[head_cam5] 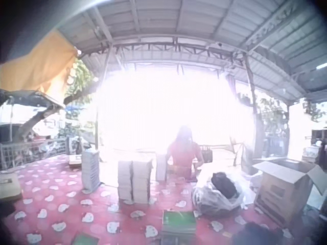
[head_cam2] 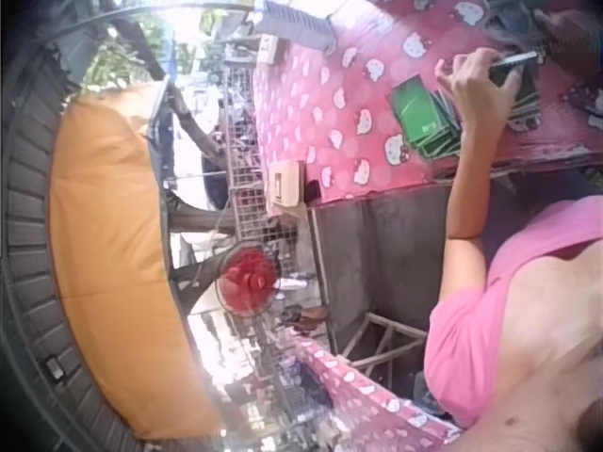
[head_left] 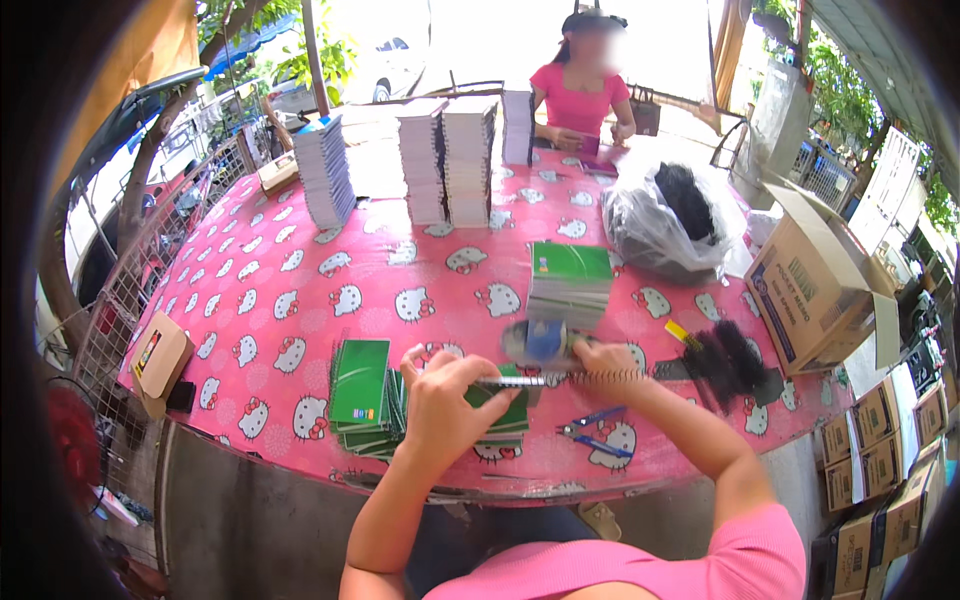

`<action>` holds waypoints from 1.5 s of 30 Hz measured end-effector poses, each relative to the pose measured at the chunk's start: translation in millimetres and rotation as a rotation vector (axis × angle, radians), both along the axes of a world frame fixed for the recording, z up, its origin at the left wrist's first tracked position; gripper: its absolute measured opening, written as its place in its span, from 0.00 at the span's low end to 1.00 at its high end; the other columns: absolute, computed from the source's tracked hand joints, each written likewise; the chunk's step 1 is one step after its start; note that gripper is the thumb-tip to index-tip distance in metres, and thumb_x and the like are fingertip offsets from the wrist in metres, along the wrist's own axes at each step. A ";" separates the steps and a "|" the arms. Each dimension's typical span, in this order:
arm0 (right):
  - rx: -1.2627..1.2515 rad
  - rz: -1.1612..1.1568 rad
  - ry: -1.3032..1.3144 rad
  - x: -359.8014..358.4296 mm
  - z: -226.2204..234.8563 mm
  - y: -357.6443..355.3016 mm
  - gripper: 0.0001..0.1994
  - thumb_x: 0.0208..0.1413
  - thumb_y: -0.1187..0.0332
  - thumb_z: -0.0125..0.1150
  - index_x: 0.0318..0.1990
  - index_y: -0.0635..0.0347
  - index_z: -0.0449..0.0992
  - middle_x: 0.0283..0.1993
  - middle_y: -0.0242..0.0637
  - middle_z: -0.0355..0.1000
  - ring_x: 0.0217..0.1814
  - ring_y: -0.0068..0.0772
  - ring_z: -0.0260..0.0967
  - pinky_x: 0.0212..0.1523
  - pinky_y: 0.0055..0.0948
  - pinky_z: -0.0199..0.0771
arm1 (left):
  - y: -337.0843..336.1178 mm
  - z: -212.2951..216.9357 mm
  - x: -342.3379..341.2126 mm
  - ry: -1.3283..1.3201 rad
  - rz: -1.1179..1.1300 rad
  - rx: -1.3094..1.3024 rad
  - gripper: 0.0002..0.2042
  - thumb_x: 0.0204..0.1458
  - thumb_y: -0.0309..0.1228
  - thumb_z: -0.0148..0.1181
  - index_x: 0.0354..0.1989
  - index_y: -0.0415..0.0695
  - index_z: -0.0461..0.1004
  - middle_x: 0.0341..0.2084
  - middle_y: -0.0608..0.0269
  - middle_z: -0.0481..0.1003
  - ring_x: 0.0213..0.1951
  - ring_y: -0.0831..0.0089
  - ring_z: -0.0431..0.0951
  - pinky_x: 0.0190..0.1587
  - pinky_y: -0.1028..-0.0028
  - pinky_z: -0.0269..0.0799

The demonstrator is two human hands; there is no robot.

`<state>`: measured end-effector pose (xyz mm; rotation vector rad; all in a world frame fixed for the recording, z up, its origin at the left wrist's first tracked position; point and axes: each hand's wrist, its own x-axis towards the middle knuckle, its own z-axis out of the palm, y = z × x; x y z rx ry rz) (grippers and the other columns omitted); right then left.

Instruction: The person trims the ends of the spiral bindings on notebooks using pliers and then applies tape to the bound edge.

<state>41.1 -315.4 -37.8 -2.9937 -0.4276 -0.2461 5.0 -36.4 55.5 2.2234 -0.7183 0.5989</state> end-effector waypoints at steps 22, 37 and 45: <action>0.822 0.461 0.148 35.1 85.2 38.1 0.22 0.32 0.81 0.64 0.42 0.63 0.72 0.32 0.36 0.73 0.35 0.22 0.66 0.38 0.25 0.69 | 18.9 -16.6 -3.0 0.065 0.098 -0.276 0.24 0.37 0.24 0.73 0.47 0.42 0.73 0.41 0.60 0.75 0.41 0.67 0.76 0.47 0.70 0.70; 0.849 0.310 0.071 33.6 79.7 49.0 0.18 0.35 0.79 0.61 0.39 0.64 0.70 0.30 0.37 0.69 0.34 0.22 0.66 0.37 0.24 0.68 | 38.8 -51.3 -2.9 0.488 -0.018 -1.020 0.17 0.47 0.13 0.61 0.48 0.34 0.76 0.36 0.59 0.79 0.36 0.78 0.78 0.41 0.78 0.76; 0.118 -0.104 -0.103 -33.4 -20.2 -14.5 0.14 0.39 0.74 0.58 0.38 0.61 0.71 0.43 0.50 0.70 0.49 0.52 0.69 0.44 0.44 0.75 | 52.5 -82.3 17.3 0.315 -0.009 -0.895 0.08 0.55 0.25 0.58 0.42 0.38 0.74 0.37 0.62 0.75 0.40 0.76 0.73 0.44 0.76 0.69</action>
